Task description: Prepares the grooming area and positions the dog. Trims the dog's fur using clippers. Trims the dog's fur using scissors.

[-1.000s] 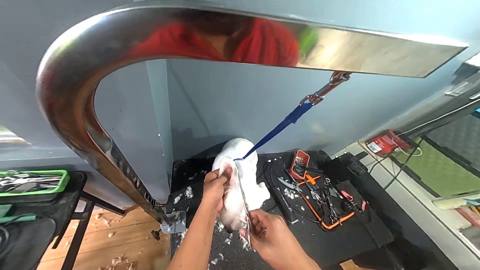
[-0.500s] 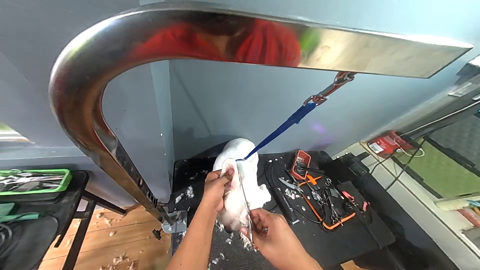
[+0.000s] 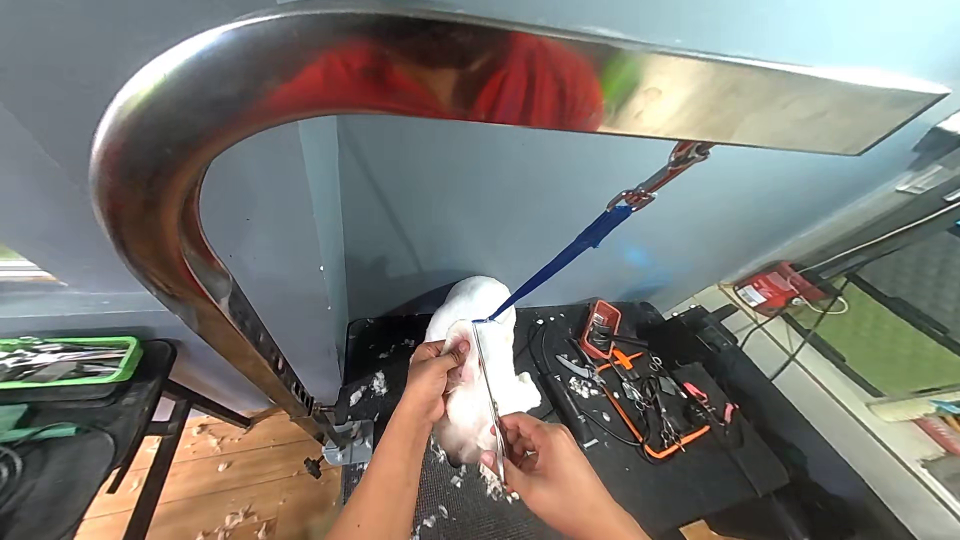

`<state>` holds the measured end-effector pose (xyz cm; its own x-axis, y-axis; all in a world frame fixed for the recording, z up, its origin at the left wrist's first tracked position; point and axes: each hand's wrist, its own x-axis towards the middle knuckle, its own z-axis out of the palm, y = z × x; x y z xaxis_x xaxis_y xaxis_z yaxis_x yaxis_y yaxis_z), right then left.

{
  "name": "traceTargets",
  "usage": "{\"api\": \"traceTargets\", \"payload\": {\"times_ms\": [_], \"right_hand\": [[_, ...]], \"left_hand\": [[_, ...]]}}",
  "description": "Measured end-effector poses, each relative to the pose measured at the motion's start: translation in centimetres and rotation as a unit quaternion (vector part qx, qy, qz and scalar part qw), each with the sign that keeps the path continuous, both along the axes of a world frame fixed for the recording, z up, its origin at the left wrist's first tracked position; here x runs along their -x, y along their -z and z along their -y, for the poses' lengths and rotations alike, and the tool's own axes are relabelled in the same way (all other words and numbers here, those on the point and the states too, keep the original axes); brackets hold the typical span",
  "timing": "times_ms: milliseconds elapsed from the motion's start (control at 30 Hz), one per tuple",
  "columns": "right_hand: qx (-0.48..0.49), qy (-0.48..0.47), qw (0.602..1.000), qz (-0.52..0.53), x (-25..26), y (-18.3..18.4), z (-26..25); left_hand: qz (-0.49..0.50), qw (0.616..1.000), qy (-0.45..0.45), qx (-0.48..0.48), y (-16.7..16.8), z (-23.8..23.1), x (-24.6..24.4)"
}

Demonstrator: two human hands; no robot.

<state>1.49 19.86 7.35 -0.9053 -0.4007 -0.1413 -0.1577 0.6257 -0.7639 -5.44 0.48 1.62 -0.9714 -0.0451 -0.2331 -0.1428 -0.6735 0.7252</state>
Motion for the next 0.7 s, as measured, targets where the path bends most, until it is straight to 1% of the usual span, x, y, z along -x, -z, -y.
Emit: {"api": "traceTargets", "payload": {"times_ms": [267,367,567,700], "right_hand": [[0.012,0.002,1.0,-0.002,0.15,0.26,-0.2],[0.001,0.007,1.0,0.005,0.25,0.09,-0.24],[0.017,0.002,1.0,0.018,0.3,-0.07,-0.31],[0.03,0.018,0.999,0.029,0.31,-0.01,-0.37]], "left_hand": [[-0.001,1.0,0.006,-0.006,-0.03,-0.02,-0.05],[-0.002,1.0,0.007,-0.01,0.04,-0.04,-0.03],[-0.007,1.0,0.01,-0.017,0.34,0.14,-0.12],[-0.001,1.0,0.015,-0.022,0.27,0.23,-0.2]]}}
